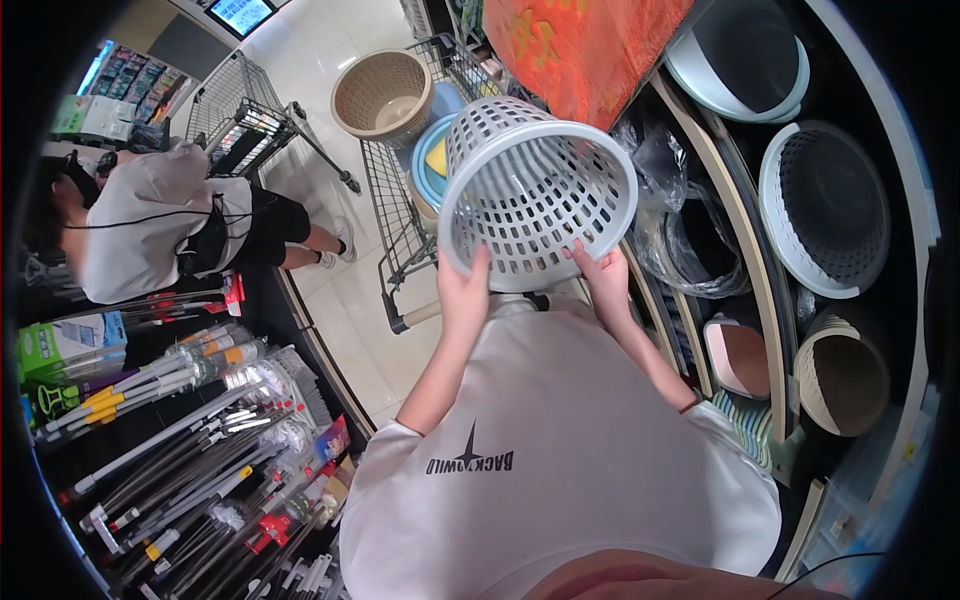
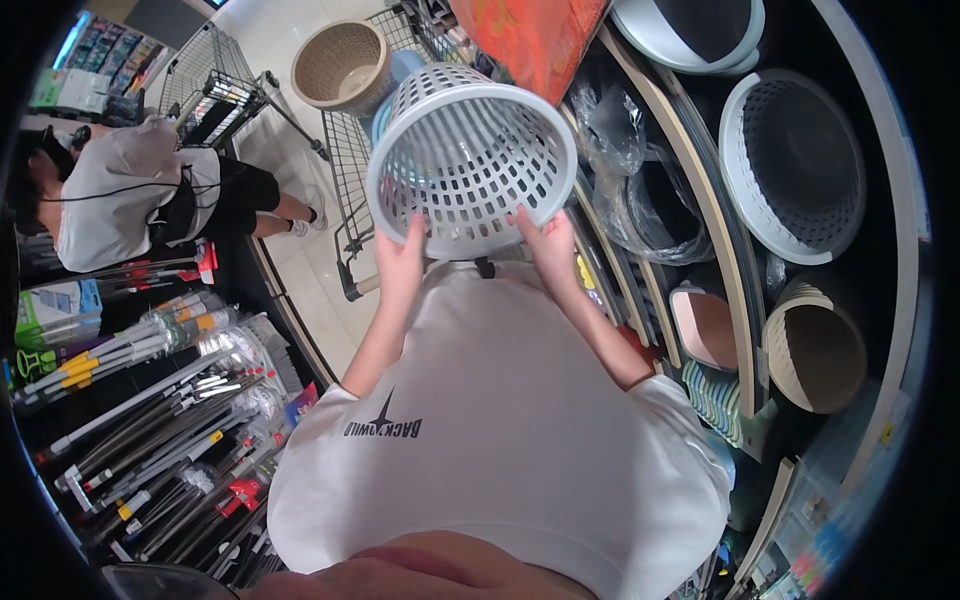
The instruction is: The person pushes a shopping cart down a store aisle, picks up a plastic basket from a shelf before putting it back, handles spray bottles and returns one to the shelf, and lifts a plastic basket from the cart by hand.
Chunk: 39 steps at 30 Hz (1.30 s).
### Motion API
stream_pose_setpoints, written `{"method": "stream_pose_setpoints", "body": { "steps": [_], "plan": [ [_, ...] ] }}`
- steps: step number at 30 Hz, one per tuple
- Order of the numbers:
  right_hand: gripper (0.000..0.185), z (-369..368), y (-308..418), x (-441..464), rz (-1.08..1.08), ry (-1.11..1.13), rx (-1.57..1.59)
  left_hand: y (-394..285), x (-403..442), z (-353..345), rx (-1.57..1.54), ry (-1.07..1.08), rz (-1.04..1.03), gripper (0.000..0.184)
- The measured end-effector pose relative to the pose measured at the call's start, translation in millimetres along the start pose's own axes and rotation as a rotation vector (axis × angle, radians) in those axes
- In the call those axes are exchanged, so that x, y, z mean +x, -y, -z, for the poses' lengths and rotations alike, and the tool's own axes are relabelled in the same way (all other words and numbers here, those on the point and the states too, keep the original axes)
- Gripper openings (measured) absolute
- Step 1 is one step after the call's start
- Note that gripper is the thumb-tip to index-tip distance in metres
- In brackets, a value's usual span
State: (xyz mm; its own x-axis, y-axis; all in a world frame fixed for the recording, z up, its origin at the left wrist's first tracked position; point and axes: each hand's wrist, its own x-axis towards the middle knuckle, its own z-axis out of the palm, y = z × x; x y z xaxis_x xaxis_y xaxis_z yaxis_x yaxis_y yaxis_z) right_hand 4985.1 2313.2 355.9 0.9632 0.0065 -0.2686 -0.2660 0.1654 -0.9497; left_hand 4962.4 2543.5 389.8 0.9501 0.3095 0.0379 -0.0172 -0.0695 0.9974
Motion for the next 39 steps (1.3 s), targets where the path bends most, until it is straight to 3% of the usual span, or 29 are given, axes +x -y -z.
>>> {"method": "stream_pose_setpoints", "body": {
  "steps": [2,4,6,11,13,16,17,18,20,21,22,24,27,29,32,39],
  "plan": [
    [0.034,-13.0,0.0,1.7,0.051,0.038,0.053,17.3,14.1,17.5,-0.005,-0.036,-0.007,0.063],
    [0.032,-26.5,5.7,3.5,0.043,0.220,0.116,24.8,38.4,38.3,-0.452,-0.166,0.202,0.056],
    [0.026,-32.9,9.8,4.2,0.005,0.297,-0.004,3.1,68.2,52.4,-0.623,-0.266,0.171,0.055],
    [0.018,-34.4,-5.6,-3.5,-0.124,0.358,-0.101,30.6,188.8,114.4,-0.763,-0.284,0.103,0.054],
    [0.016,-31.7,-16.6,-9.1,-0.128,0.359,-0.102,38.4,233.0,133.0,-0.653,-0.273,0.140,0.052],
    [0.012,-34.2,-21.1,-16.6,-0.134,0.350,-0.104,62.5,288.5,146.3,-0.743,-0.202,0.172,0.053],
    [0.010,-36.1,-21.8,-19.1,-0.136,0.344,-0.104,88.9,310.0,157.8,-0.716,-0.061,0.177,0.070],
    [0.010,-38.5,-21.5,-21.0,-0.136,0.335,-0.100,92.1,313.6,153.9,-0.714,-0.053,0.182,0.070],
    [0.011,-43.5,-20.2,-23.5,-0.149,0.314,-0.105,98.6,318.1,147.2,-0.301,-0.207,0.415,0.093],
    [0.011,-45.2,-19.8,-22.7,-0.147,0.307,-0.102,108.8,318.1,147.6,-0.169,-0.166,0.482,0.108],
    [0.010,-47.2,-20.6,-23.2,-0.168,0.283,-0.123,94.5,300.8,133.9,-0.047,-0.195,0.493,0.108],
    [0.009,-50.7,-24.0,-21.5,-0.184,0.255,-0.140,120.7,278.6,116.1,0.128,-0.174,0.346,0.092],
    [0.008,-50.4,-34.8,-16.8,-0.068,0.143,-0.274,151.8,213.3,92.9,0.294,0.076,0.074,0.052],
    [0.009,-42.3,-36.1,-8.7,0.325,0.004,-0.788,155.9,158.4,74.0,0.265,0.303,0.184,0.042],
    [0.011,-22.7,-52.9,5.6,0.435,-0.133,-0.988,168.7,89.1,54.7,0.142,0.527,0.218,0.030],
    [0.011,2.1,-87.6,24.3,0.514,-0.251,-1.336,163.5,20.1,42.4,0.294,0.727,0.322,0.032]
  ]
}}
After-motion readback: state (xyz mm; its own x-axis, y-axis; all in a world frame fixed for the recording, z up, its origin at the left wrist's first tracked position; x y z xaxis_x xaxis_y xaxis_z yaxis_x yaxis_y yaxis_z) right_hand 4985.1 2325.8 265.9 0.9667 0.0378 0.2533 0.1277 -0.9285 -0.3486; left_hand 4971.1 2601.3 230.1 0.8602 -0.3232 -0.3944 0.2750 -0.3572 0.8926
